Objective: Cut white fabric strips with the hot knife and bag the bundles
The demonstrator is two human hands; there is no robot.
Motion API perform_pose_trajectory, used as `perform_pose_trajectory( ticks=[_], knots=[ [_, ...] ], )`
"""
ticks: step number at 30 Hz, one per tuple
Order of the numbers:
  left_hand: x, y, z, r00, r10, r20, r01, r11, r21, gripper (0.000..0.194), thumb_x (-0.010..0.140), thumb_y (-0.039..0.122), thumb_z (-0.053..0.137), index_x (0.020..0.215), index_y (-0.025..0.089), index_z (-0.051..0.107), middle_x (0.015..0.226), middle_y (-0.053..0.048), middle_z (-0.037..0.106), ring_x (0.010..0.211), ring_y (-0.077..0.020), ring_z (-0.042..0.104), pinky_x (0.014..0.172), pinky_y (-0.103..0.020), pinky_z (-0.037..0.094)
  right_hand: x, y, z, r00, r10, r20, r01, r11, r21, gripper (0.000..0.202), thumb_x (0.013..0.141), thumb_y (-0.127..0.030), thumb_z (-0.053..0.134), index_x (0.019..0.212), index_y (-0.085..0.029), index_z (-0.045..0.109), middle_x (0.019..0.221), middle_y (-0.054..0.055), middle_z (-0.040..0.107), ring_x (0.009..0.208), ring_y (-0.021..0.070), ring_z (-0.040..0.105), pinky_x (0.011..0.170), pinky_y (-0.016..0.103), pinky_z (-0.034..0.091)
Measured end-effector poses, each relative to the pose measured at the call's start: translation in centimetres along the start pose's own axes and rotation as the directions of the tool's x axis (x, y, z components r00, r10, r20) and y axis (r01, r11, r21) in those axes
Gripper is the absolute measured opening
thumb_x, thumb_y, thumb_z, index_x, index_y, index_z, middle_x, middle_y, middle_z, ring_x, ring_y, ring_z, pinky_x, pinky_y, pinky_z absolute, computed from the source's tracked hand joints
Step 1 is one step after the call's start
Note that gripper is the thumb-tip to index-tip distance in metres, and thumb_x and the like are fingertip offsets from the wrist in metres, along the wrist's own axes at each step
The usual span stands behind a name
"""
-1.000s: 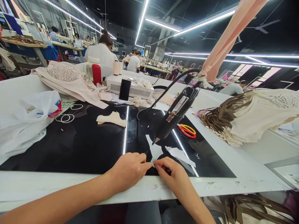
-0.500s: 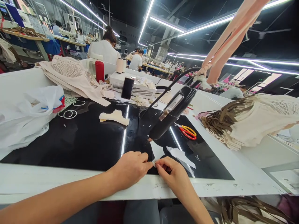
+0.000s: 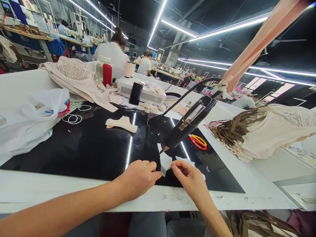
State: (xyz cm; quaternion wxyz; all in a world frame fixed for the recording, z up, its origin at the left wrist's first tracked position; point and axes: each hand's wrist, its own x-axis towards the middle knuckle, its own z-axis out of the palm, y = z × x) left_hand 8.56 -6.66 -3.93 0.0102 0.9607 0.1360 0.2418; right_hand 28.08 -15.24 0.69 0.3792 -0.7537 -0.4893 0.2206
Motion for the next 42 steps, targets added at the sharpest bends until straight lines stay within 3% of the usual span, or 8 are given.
perform_pose_trajectory(
  ticks=[5,13,17,26,30,35,39,42],
  knots=[
    [0.1,-0.1,-0.3,1.0,0.016,0.023,-0.016,1.0,0.009,0.026,0.09,0.006,0.054,0.104,0.023,0.067,0.083,0.0,0.058,0.064,-0.0167,0.052,0.053,-0.031,0.036,2.9,-1.4,-1.4,0.999,0.02,-0.033,-0.016,0.996,0.091,0.026,0.084,-0.047,0.061,0.083,-0.021,0.065,0.06,-0.002,0.067,0.043,0.0117,0.051,0.05,0.025,0.042],
    [0.2,-0.2,-0.4,0.99,0.141,-0.012,-0.141,0.99,0.033,0.017,0.094,0.008,0.053,0.101,0.016,0.067,0.14,-0.002,0.058,0.088,-0.0167,0.058,0.069,-0.031,0.048,10.9,-1.6,-2.2,0.998,0.066,-0.007,-0.061,0.963,0.261,0.019,0.095,-0.033,0.066,0.09,-0.015,0.064,0.083,0.001,0.068,0.07,0.0126,0.066,0.065,0.027,0.058],
    [0.3,-0.4,0.1,0.985,0.17,-0.034,-0.17,0.985,0.014,0.018,0.099,0.011,0.05,0.102,0.017,0.067,0.133,-0.001,0.065,0.089,-0.0149,0.059,0.078,-0.029,0.048,13.5,-1.6,-2.0,0.998,0.051,0.031,-0.058,0.948,0.314,0.021,0.098,-0.034,0.064,0.101,-0.014,0.066,0.093,0.002,0.069,0.077,0.0133,0.067,0.07,0.03,0.059],
    [0.5,-0.4,0.6,0.98,0.184,-0.072,-0.183,0.983,0.019,0.02,0.103,0.019,0.05,0.113,0.016,0.067,0.127,-0.002,0.069,0.093,-0.0124,0.064,0.081,-0.029,0.046,18.0,-2.1,-2.6,0.94,-0.084,-0.332,0.238,0.857,0.458,0.021,0.097,-0.035,0.064,0.1,-0.014,0.065,0.092,0.001,0.067,0.074,0.0127,0.065,0.067,0.028,0.057],
    [0.4,-0.4,0.6,0.991,0.128,-0.046,-0.129,0.991,-0.032,0.027,0.104,0.024,0.05,0.128,0.018,0.061,0.131,-0.002,0.068,0.097,-0.0144,0.063,0.082,-0.029,0.048,15.5,-2.7,-4.5,0.854,-0.145,-0.499,0.42,0.758,0.499,0.022,0.092,-0.037,0.068,0.088,-0.017,0.061,0.074,-0.004,0.059,0.063,0.0094,0.057,0.062,0.024,0.052],
    [0.3,-0.2,-0.4,0.978,0.2,-0.051,-0.203,0.978,-0.053,0.034,0.098,0.012,0.052,0.131,0.016,0.057,0.137,-0.003,0.064,0.095,-0.0151,0.063,0.081,-0.03,0.049,8.3,-5.2,-6.2,0.729,-0.224,-0.647,0.605,0.652,0.457,0.026,0.082,-0.04,0.074,0.079,-0.02,0.058,0.067,-0.006,0.051,0.056,0.007,0.045,0.048,0.018,0.037],
    [-0.3,1.8,-1.6,0.971,0.215,-0.105,-0.233,0.952,-0.199,0.029,0.095,0.015,0.056,0.122,0.021,0.059,0.127,0.002,0.068,0.09,-0.0147,0.063,0.077,-0.029,0.05,2.5,-6.9,-4.7,0.71,-0.315,-0.63,0.656,0.623,0.427,0.017,0.088,-0.033,0.07,0.08,-0.02,0.062,0.056,-0.007,0.047,0.051,0.0098,0.043,0.048,0.022,0.039],
    [-0.9,4.2,-1.7,0.955,0.29,-0.059,-0.295,0.915,-0.276,0.02,0.097,0.022,0.057,0.117,0.024,0.061,0.12,0.007,0.07,0.079,-0.0123,0.063,0.069,-0.029,0.051,-0.2,-7.0,-2.0,0.727,-0.44,-0.527,0.643,0.705,0.299,0.012,0.096,-0.029,0.061,0.087,-0.022,0.065,0.059,-0.005,0.054,0.051,0.0103,0.05,0.05,0.023,0.043]
  ],
)
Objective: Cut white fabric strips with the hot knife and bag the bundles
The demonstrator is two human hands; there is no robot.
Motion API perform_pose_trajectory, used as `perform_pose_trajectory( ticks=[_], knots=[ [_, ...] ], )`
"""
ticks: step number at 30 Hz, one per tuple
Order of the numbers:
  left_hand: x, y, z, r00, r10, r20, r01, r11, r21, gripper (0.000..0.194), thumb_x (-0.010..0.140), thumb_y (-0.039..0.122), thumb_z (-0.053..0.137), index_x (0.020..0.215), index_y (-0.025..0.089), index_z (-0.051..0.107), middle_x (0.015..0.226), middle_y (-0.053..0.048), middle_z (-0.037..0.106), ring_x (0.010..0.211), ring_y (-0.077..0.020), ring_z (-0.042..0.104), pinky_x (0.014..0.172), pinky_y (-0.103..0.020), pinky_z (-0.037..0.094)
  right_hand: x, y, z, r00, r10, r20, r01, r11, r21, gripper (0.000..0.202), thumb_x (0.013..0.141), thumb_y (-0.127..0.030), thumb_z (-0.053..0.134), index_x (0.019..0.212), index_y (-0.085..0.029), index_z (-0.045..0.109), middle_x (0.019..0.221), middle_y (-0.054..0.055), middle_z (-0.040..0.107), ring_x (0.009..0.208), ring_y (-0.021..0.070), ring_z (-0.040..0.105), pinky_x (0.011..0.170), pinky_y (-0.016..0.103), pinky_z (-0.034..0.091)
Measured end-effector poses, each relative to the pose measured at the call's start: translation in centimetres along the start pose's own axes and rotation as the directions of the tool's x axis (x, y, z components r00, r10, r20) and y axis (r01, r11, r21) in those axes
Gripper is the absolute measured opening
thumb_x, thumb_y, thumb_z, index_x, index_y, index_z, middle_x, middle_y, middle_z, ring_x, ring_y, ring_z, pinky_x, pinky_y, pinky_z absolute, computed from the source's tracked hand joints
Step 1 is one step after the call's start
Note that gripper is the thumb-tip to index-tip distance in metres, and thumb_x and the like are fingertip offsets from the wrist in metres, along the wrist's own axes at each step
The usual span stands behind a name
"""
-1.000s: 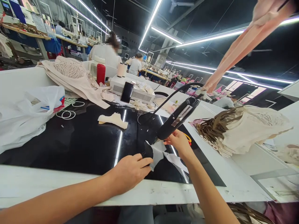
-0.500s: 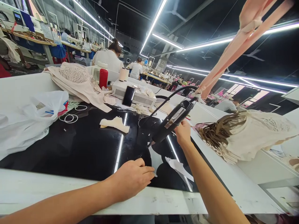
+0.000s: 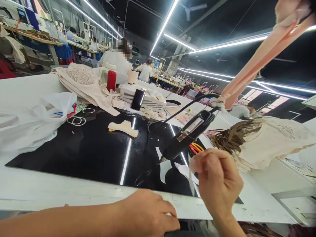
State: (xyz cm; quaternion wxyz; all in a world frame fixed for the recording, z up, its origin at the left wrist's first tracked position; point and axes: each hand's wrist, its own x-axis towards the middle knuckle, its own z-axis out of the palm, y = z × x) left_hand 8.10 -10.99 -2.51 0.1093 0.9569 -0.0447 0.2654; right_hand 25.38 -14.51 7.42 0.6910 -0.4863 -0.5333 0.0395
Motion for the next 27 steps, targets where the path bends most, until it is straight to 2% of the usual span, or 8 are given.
perform_pose_trajectory(
  ticks=[4,7,10,12,17,21,25,27],
  knots=[
    [-0.6,1.8,2.3,0.989,0.028,0.143,-0.034,0.999,0.039,0.006,0.096,0.029,0.063,0.092,0.026,0.066,0.083,0.007,0.073,0.056,-0.0087,0.059,0.046,-0.025,0.046,-3.3,1.2,4.0,0.915,0.027,0.402,0.058,0.979,-0.197,0.013,0.101,-0.027,0.052,0.095,-0.024,0.064,0.067,-0.004,0.061,0.054,0.0097,0.055,0.051,0.021,0.045],
    [-1.7,1.9,3.3,0.974,0.014,0.224,-0.042,0.992,0.12,0.036,0.099,0.026,0.059,0.062,0.026,0.057,0.062,0.007,0.065,0.045,-0.0073,0.052,0.039,-0.021,0.043,-4.5,2.6,8.1,0.775,0.013,0.631,0.123,0.978,-0.171,0.022,0.103,-0.026,0.044,0.1,-0.024,0.066,0.077,0.0,0.068,0.065,0.0125,0.063,0.062,0.023,0.051],
    [-2.9,1.9,2.1,0.974,0.0,0.227,-0.031,0.991,0.133,0.036,0.1,0.022,0.056,0.064,0.026,0.058,0.065,0.007,0.066,0.051,-0.0066,0.056,0.045,-0.02,0.047,-4.9,3.6,11.1,0.637,-0.049,0.769,0.161,0.984,-0.071,0.023,0.102,-0.028,0.048,0.115,-0.026,0.067,0.1,0.002,0.075,0.087,0.0163,0.07,0.079,0.027,0.056],
    [-3.5,1.9,0.4,0.977,-0.053,0.206,0.027,0.991,0.13,0.019,0.099,0.023,0.059,0.082,0.025,0.066,0.075,0.008,0.071,0.063,-0.0068,0.062,0.053,-0.022,0.05,-4.8,3.9,11.7,0.588,-0.073,0.805,0.163,0.986,-0.03,0.029,0.102,-0.027,0.048,0.127,-0.026,0.062,0.118,0.004,0.073,0.103,0.0179,0.07,0.09,0.03,0.056],
    [-4.8,1.2,-3.8,0.991,-0.12,0.062,0.113,0.987,0.112,0.013,0.101,0.019,0.054,0.107,0.019,0.065,0.105,0.003,0.074,0.092,-0.0133,0.066,0.077,-0.028,0.051,-4.3,3.8,7.6,0.702,-0.02,0.712,0.158,0.979,-0.129,0.028,0.104,-0.025,0.044,0.126,-0.026,0.062,0.109,0.004,0.074,0.091,0.0158,0.072,0.085,0.028,0.058],
    [-6.2,-0.9,-4.3,0.957,-0.237,-0.166,0.268,0.941,0.206,0.019,0.103,0.017,0.049,0.113,0.016,0.065,0.111,-0.003,0.073,0.109,-0.0164,0.064,0.1,-0.032,0.048,-5.0,3.7,1.6,0.768,0.027,0.64,0.211,0.932,-0.294,0.021,0.1,-0.026,0.052,0.112,-0.027,0.069,0.085,0.0,0.076,0.073,0.0153,0.071,0.07,0.025,0.056],
    [-7.1,-3.1,-3.6,0.946,-0.264,-0.187,0.318,0.87,0.377,0.034,0.107,0.026,0.037,0.116,0.016,0.068,0.118,-0.005,0.072,0.112,-0.0206,0.065,0.101,-0.037,0.049,-5.0,4.7,-4.3,0.924,0.218,0.314,0.024,0.786,-0.618,0.023,0.098,-0.04,0.056,0.104,-0.026,0.073,0.081,0.0,0.075,0.071,0.0181,0.07,0.07,0.027,0.054],
    [-7.2,-3.7,-3.3,0.951,-0.252,-0.177,0.305,0.845,0.438,0.038,0.108,0.029,0.035,0.119,0.016,0.068,0.121,-0.006,0.072,0.114,-0.0221,0.065,0.103,-0.038,0.048,-4.4,5.4,-6.6,0.947,0.286,0.147,-0.097,0.69,-0.717,0.031,0.097,-0.048,0.053,0.104,-0.024,0.072,0.084,0.003,0.075,0.073,0.0201,0.07,0.069,0.029,0.053]
  ],
)
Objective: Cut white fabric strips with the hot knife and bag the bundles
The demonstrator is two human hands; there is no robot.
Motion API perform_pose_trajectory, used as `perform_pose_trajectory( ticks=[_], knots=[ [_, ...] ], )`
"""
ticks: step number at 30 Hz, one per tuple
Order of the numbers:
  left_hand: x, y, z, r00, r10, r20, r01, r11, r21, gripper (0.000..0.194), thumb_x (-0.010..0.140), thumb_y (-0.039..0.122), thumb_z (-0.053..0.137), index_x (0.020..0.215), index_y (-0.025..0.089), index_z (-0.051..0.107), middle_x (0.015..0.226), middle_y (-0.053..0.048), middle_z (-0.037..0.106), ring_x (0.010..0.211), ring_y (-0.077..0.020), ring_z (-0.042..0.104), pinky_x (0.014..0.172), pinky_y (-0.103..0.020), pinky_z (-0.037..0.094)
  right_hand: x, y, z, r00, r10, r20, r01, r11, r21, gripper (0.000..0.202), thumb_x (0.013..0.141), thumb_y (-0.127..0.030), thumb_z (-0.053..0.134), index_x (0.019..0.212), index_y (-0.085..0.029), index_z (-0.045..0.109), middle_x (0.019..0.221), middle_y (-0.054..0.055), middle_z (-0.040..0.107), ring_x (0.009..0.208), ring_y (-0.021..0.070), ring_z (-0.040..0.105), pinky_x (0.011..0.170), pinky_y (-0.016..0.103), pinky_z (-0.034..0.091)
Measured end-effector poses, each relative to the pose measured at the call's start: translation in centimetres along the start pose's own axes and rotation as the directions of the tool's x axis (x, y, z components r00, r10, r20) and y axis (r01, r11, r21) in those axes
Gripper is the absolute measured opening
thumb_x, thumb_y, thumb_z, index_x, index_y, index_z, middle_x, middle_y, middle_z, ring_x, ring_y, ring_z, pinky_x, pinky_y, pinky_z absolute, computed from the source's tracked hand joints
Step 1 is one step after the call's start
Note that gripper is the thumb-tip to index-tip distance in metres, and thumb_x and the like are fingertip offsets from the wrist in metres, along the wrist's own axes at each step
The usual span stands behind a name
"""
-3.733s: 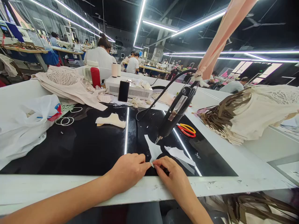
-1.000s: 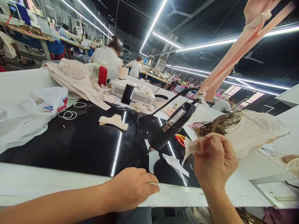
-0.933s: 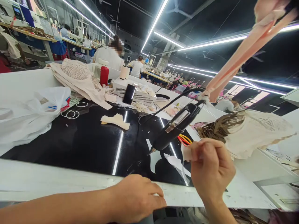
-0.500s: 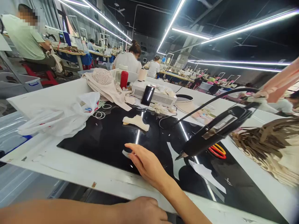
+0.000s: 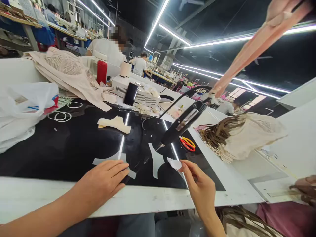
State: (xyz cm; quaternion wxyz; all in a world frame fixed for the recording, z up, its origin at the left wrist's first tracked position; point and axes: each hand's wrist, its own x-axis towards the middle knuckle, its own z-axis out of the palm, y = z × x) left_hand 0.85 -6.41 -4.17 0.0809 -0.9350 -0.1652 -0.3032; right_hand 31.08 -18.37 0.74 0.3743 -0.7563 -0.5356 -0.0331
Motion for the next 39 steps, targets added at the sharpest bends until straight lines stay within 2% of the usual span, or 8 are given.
perform_pose_trajectory(
  ticks=[3,8,17,26,32,34,36,39],
  knots=[
    [-0.1,0.0,0.6,0.999,-0.033,-0.004,0.033,0.999,0.014,0.039,0.108,0.034,0.037,0.123,0.019,0.068,0.125,-0.006,0.07,0.12,-0.0238,0.062,0.107,-0.04,0.044,0.8,1.7,-0.6,0.998,0.062,0.02,-0.06,0.996,-0.073,0.038,0.096,-0.054,0.052,0.094,-0.023,0.074,0.085,0.005,0.074,0.072,0.0214,0.067,0.066,0.031,0.048],
    [-0.3,0.2,0.8,0.997,-0.079,-0.014,0.079,0.997,0.006,0.038,0.107,0.036,0.038,0.124,0.022,0.069,0.13,-0.004,0.068,0.122,-0.0243,0.06,0.112,-0.042,0.04,1.6,1.4,1.3,0.993,0.057,0.107,-0.045,0.992,-0.114,0.046,0.094,-0.062,0.052,0.083,-0.025,0.076,0.07,0.004,0.064,0.066,0.0209,0.057,0.061,0.031,0.039],
    [0.2,0.0,0.2,0.998,-0.043,-0.052,0.043,0.999,-0.007,0.035,0.106,0.031,0.038,0.117,0.026,0.071,0.126,0.002,0.07,0.122,-0.0192,0.058,0.12,-0.038,0.027,2.3,1.8,2.9,0.989,0.125,0.074,-0.128,0.991,0.028,0.043,0.086,-0.063,0.06,0.078,-0.023,0.076,0.068,0.002,0.062,0.065,0.0194,0.056,0.062,0.03,0.04],
    [0.3,0.1,0.1,0.996,-0.037,-0.08,0.034,0.999,-0.035,0.035,0.106,0.03,0.038,0.114,0.024,0.072,0.122,0.002,0.071,0.119,-0.0178,0.06,0.122,-0.035,0.026,2.1,3.0,-0.8,0.904,0.332,-0.271,-0.22,0.903,0.37,0.036,0.092,-0.054,0.056,0.098,-0.019,0.065,0.094,0.006,0.072,0.088,0.0213,0.066,0.08,0.033,0.053],
    [0.0,-0.7,0.1,0.999,0.034,0.0,-0.034,0.999,-0.035,0.027,0.102,0.029,0.05,0.121,0.026,0.069,0.129,0.003,0.068,0.123,-0.0183,0.059,0.123,-0.035,0.025,0.9,0.6,-2.1,0.793,0.342,-0.504,-0.138,0.907,0.398,0.031,0.095,-0.051,0.058,0.101,-0.02,0.06,0.075,-0.003,0.058,0.069,0.0131,0.056,0.07,0.025,0.047],
    [-0.1,-0.6,-0.1,0.999,0.026,0.046,-0.021,0.994,-0.103,0.029,0.099,0.028,0.056,0.126,0.029,0.066,0.131,0.005,0.067,0.124,-0.018,0.059,0.121,-0.033,0.029,-0.2,-0.9,-2.0,0.807,0.311,-0.502,-0.121,0.919,0.375,0.031,0.093,-0.051,0.062,0.098,-0.02,0.063,0.074,-0.003,0.059,0.064,0.0118,0.053,0.063,0.023,0.044],
    [0.1,0.1,-0.4,0.992,-0.078,0.098,0.102,0.957,-0.271,0.03,0.099,0.029,0.057,0.128,0.033,0.064,0.129,0.006,0.067,0.123,-0.0164,0.059,0.115,-0.027,0.037,-1.6,-2.6,-1.2,0.88,0.211,-0.424,-0.062,0.939,0.339,0.027,0.092,-0.047,0.064,0.096,-0.021,0.066,0.077,-0.002,0.062,0.063,0.0119,0.055,0.06,0.022,0.044],
    [0.9,1.6,-1.3,0.914,-0.281,0.292,0.403,0.698,-0.592,0.027,0.099,0.039,0.056,0.123,0.034,0.065,0.123,0.003,0.068,0.113,-0.0163,0.062,0.099,-0.023,0.048,-3.7,-5.3,0.9,0.982,-0.044,-0.183,0.102,0.941,0.322,0.014,0.098,-0.035,0.057,0.099,-0.025,0.066,0.076,-0.003,0.063,0.062,0.0113,0.059,0.059,0.02,0.045]
  ],
)
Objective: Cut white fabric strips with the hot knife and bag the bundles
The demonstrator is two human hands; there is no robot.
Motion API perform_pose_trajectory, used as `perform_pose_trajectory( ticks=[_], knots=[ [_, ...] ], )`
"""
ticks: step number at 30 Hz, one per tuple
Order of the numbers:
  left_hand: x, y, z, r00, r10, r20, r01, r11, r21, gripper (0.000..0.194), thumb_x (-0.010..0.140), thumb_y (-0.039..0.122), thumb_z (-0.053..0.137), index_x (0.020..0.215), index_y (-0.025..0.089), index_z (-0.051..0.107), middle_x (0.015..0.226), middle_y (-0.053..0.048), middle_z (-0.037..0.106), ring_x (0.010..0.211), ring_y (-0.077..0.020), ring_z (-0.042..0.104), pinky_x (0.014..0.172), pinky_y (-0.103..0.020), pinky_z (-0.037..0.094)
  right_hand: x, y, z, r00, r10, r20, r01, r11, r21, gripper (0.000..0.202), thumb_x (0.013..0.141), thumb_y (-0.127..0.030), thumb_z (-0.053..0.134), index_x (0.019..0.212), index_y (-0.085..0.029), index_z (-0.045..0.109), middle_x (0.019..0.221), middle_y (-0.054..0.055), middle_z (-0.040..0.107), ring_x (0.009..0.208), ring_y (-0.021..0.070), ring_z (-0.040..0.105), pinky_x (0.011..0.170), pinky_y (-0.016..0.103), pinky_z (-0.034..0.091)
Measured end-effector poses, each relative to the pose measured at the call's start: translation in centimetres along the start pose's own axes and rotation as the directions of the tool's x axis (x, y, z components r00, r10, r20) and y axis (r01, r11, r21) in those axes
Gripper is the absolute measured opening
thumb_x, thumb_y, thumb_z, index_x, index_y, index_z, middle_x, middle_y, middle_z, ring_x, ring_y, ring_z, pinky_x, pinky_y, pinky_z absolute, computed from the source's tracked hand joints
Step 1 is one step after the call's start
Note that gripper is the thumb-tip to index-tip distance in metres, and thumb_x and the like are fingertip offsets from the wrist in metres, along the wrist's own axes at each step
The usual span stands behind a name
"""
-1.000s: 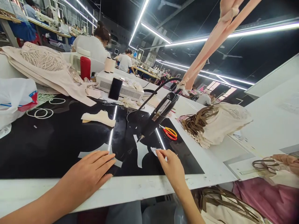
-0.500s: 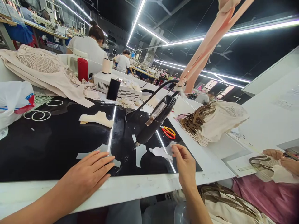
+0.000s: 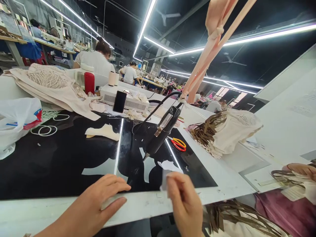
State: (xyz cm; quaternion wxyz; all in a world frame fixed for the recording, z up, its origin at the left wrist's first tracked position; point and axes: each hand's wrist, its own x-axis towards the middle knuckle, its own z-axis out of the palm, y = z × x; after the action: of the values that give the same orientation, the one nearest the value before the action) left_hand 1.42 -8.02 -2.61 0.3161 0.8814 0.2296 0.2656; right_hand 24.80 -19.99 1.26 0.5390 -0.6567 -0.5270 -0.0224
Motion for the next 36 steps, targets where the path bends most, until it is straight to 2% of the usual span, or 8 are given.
perform_pose_trajectory(
  ticks=[5,10,13,16,19,23,28,36],
  knots=[
    [1.2,3.0,-0.1,0.953,-0.214,0.216,0.303,0.729,-0.614,0.035,0.089,0.057,0.065,0.099,0.024,0.069,0.099,-0.001,0.064,0.091,-0.0175,0.059,0.084,-0.027,0.048,-1.6,-2.1,4.1,0.906,-0.202,0.372,0.137,0.972,0.193,0.016,0.101,-0.025,0.047,0.104,-0.028,0.062,0.082,-0.004,0.069,0.061,0.0097,0.061,0.058,0.019,0.043],
    [1.3,2.8,0.2,0.925,-0.264,0.274,0.364,0.406,-0.838,0.038,0.082,0.051,0.078,0.082,0.017,0.06,0.078,0.002,0.056,0.076,-0.0118,0.052,0.074,-0.024,0.042,-1.6,-2.8,5.6,0.884,-0.12,0.453,-0.016,0.958,0.285,0.014,0.101,-0.028,0.049,0.1,-0.025,0.063,0.075,-0.003,0.065,0.059,0.0092,0.057,0.056,0.019,0.041],
    [0.9,2.5,0.0,0.913,-0.322,0.252,0.373,0.405,-0.835,0.036,0.082,0.049,0.078,0.081,0.016,0.062,0.074,0.004,0.053,0.069,-0.0091,0.046,0.068,-0.022,0.039,-1.8,-3.4,5.7,0.871,0.089,0.483,-0.263,0.915,0.305,0.022,0.099,-0.042,0.053,0.099,-0.024,0.065,0.066,-0.004,0.055,0.056,0.0095,0.05,0.055,0.021,0.039],
    [0.8,2.7,-0.8,0.895,-0.383,0.23,0.391,0.42,-0.819,0.037,0.082,0.049,0.077,0.078,0.016,0.062,0.071,0.004,0.051,0.064,-0.0084,0.044,0.063,-0.021,0.037,-1.7,-3.6,5.6,0.759,0.265,0.594,-0.533,0.778,0.333,0.041,0.094,-0.058,0.057,0.113,-0.022,0.062,0.058,-0.009,0.04,0.048,0.0083,0.036,0.048,0.022,0.032],
    [1.0,2.9,-2.0,0.872,-0.451,0.19,0.399,0.429,-0.81,0.036,0.082,0.046,0.077,0.075,0.016,0.06,0.067,0.005,0.049,0.06,-0.0083,0.044,0.06,-0.022,0.036,-1.2,-3.2,5.3,0.633,0.31,0.709,-0.689,0.643,0.335,0.055,0.086,-0.066,0.064,0.115,-0.02,0.061,0.06,-0.008,0.045,0.046,0.0067,0.036,0.045,0.021,0.028],
    [1.0,2.6,-3.0,0.839,-0.522,0.154,0.415,0.431,-0.801,0.034,0.081,0.043,0.076,0.073,0.016,0.057,0.063,0.005,0.05,0.059,-0.0084,0.043,0.059,-0.021,0.036,-0.9,-2.0,4.7,0.535,0.344,0.772,-0.744,0.625,0.238,0.053,0.078,-0.067,0.073,0.093,-0.017,0.068,0.066,-0.004,0.053,0.049,0.0058,0.043,0.049,0.02,0.032],
    [0.6,1.9,-3.4,0.807,-0.573,0.142,0.441,0.426,-0.79,0.037,0.08,0.046,0.077,0.072,0.017,0.055,0.061,0.005,0.051,0.055,-0.008,0.042,0.056,-0.021,0.036,-1.1,-1.0,4.6,0.533,0.382,0.755,-0.754,0.619,0.219,0.052,0.077,-0.069,0.073,0.074,-0.017,0.063,0.062,-0.005,0.051,0.048,0.0054,0.042,0.048,0.02,0.036],
    [0.2,1.6,-3.7,0.77,-0.617,0.162,0.464,0.368,-0.805,0.046,0.076,0.054,0.08,0.073,0.017,0.054,0.06,0.005,0.049,0.052,-0.0065,0.038,0.051,-0.019,0.034,-1.4,-0.7,5.1,0.387,0.401,0.83,-0.886,0.412,0.214,0.058,0.072,-0.069,0.078,0.066,-0.019,0.05,0.05,-0.009,0.042,0.04,0.0022,0.029,0.04,0.017,0.023]
  ],
)
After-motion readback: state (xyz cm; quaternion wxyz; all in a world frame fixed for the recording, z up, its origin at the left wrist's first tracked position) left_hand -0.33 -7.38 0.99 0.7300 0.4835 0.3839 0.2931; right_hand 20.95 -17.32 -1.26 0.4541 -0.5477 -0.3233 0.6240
